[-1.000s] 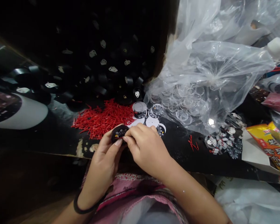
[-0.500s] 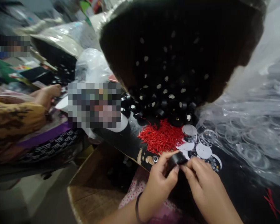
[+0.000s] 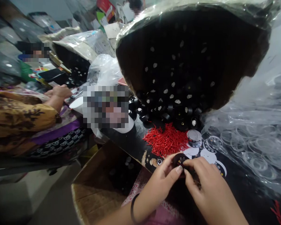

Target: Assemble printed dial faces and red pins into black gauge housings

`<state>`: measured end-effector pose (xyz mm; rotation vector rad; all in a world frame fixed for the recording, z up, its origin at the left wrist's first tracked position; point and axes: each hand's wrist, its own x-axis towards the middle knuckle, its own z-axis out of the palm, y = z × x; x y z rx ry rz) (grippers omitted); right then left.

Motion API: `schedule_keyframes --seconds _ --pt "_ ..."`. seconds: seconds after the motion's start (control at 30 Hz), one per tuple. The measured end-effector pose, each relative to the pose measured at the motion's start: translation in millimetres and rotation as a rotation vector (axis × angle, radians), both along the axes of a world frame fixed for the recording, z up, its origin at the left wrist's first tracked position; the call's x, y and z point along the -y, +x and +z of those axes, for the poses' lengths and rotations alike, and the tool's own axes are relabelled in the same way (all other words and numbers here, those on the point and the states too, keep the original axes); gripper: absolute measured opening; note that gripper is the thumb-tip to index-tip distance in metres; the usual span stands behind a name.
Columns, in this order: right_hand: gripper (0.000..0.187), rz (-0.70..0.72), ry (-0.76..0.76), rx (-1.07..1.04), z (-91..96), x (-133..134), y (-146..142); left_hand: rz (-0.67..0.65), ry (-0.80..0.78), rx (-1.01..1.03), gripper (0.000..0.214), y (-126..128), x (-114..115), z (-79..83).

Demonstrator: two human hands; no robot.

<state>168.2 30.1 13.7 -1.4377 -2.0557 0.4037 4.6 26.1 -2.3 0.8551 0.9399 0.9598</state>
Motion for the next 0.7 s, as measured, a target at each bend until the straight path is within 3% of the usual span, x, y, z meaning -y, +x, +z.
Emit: schedule_keyframes --seconds 0.13,0.3,0.37,0.47,0.57,0.63,0.7 --pt "0.017 0.063 0.072 0.077 -5.3 -5 0 0.002 0.06 0.002 0.039 4 -1 1.1" --pt "0.013 -0.06 -0.01 0.075 2.6 -3 -10 0.069 -0.175 0.209 0.04 18 6 -1.4" --pt "0.011 -0.126 -0.155 0.037 14.6 0 -15 0.143 -0.186 0.099 0.04 19 12 0.5" --pt "0.008 -0.134 -0.352 -0.082 22.6 -3 -11 0.187 -0.093 -0.292 0.041 10 11 -5.6" --pt "0.009 -0.074 -0.422 -0.181 19.3 -10 20 0.144 -0.175 -0.351 0.044 3 1 -21.6" --pt "0.016 -0.251 -0.379 -0.063 18.1 -14 51 0.126 -0.247 -0.23 0.049 4 -2 -28.0" --pt "0.022 -0.551 -0.303 0.195 16.4 -21 80 0.135 -0.27 -0.101 0.048 8 -3 -29.4"
